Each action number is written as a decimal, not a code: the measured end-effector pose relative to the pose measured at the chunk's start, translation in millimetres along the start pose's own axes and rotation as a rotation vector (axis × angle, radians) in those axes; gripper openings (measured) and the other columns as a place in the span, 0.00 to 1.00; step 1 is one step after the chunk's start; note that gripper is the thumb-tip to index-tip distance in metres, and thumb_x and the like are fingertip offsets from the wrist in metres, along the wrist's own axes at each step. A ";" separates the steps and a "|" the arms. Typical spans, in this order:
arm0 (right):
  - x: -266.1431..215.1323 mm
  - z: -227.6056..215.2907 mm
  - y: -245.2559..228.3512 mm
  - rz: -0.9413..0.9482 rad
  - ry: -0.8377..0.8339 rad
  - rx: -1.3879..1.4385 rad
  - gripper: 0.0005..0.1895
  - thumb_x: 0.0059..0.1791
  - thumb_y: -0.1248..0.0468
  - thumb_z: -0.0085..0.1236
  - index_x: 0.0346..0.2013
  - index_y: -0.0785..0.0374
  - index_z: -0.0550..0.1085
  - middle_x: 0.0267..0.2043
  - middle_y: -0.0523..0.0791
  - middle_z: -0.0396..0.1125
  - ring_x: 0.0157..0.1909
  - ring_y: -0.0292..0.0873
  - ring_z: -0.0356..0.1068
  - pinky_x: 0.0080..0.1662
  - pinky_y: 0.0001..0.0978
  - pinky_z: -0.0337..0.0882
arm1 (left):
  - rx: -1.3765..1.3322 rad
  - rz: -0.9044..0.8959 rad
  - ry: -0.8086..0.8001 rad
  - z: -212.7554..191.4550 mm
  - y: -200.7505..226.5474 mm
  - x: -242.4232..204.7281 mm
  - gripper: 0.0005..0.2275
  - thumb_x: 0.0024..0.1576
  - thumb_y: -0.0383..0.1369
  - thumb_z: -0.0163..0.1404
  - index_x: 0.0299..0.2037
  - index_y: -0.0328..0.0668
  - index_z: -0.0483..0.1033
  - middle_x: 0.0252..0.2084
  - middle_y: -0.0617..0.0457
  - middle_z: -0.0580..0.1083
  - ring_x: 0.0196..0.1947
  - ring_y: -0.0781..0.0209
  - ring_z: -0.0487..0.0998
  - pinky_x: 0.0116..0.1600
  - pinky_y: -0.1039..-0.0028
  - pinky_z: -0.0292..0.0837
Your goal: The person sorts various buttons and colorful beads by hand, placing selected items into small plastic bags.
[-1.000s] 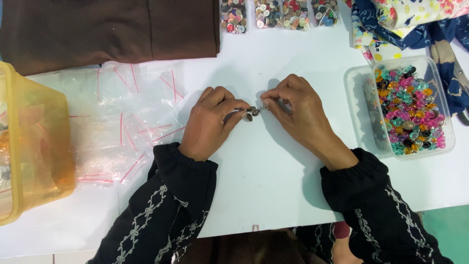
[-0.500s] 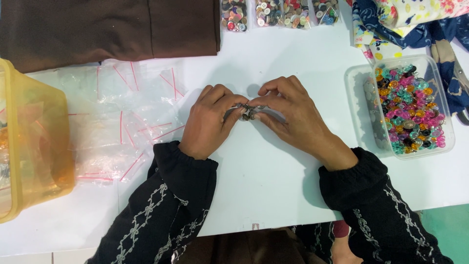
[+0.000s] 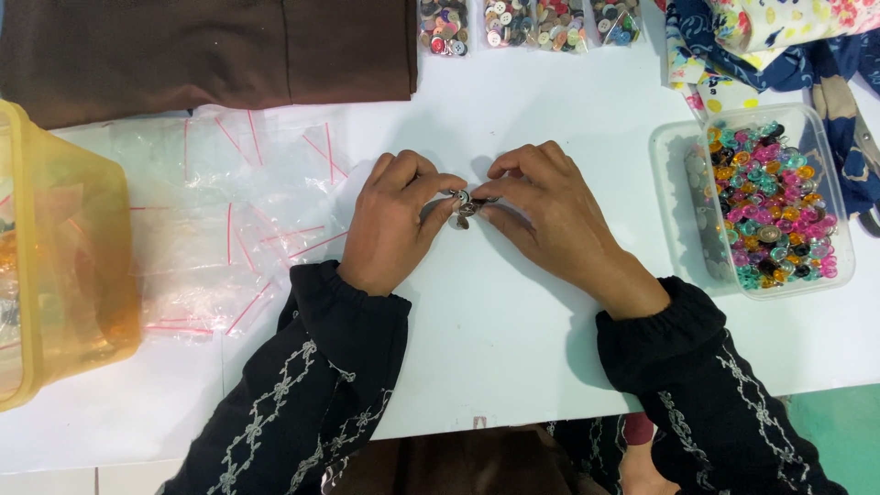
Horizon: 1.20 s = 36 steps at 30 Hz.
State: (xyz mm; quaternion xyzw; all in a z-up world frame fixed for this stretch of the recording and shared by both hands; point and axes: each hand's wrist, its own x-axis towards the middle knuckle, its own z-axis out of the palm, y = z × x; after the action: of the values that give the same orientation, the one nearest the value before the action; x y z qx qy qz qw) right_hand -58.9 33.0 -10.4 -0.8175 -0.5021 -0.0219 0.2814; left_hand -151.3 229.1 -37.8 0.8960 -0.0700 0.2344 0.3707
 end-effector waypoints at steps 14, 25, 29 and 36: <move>4.0 7.2 1.5 0.158 0.076 0.108 0.02 0.53 0.67 0.61 0.37 0.61 0.79 0.44 0.46 0.65 0.51 0.48 0.63 0.54 0.41 0.64 | -0.014 -0.062 0.041 1.7 -0.4 1.1 0.02 0.60 0.26 0.57 0.39 0.40 0.84 0.31 0.51 0.69 0.34 0.57 0.70 0.41 0.69 0.69; 6.3 3.0 -1.5 0.163 0.088 0.104 0.04 0.54 0.71 0.58 0.43 0.61 0.78 0.42 0.46 0.63 0.49 0.46 0.63 0.51 0.38 0.63 | 0.041 -0.179 0.142 2.7 -5.8 4.9 0.05 0.60 0.30 0.60 0.33 0.40 0.82 0.29 0.51 0.69 0.33 0.56 0.73 0.37 0.69 0.70; 2.9 -3.9 -4.2 0.156 0.050 0.139 0.08 0.50 0.72 0.64 0.44 0.63 0.79 0.41 0.47 0.64 0.48 0.47 0.65 0.50 0.37 0.66 | 0.040 -0.185 0.148 1.4 -4.2 6.2 0.02 0.59 0.29 0.60 0.36 0.40 0.82 0.30 0.51 0.71 0.34 0.56 0.75 0.38 0.70 0.72; 2.3 1.0 1.2 0.133 0.061 0.138 0.08 0.50 0.76 0.61 0.43 0.67 0.79 0.36 0.49 0.65 0.42 0.47 0.68 0.46 0.33 0.71 | 0.041 -0.130 0.090 -0.6 -9.1 2.0 0.03 0.61 0.30 0.58 0.41 0.43 0.83 0.30 0.53 0.71 0.35 0.57 0.74 0.39 0.68 0.71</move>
State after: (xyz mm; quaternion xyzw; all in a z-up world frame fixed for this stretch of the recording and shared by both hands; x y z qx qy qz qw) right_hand -57.0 34.9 -11.0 -0.8266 -0.4380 0.0065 0.3533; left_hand -147.1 236.1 -42.3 0.8946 0.0100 0.2512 0.3695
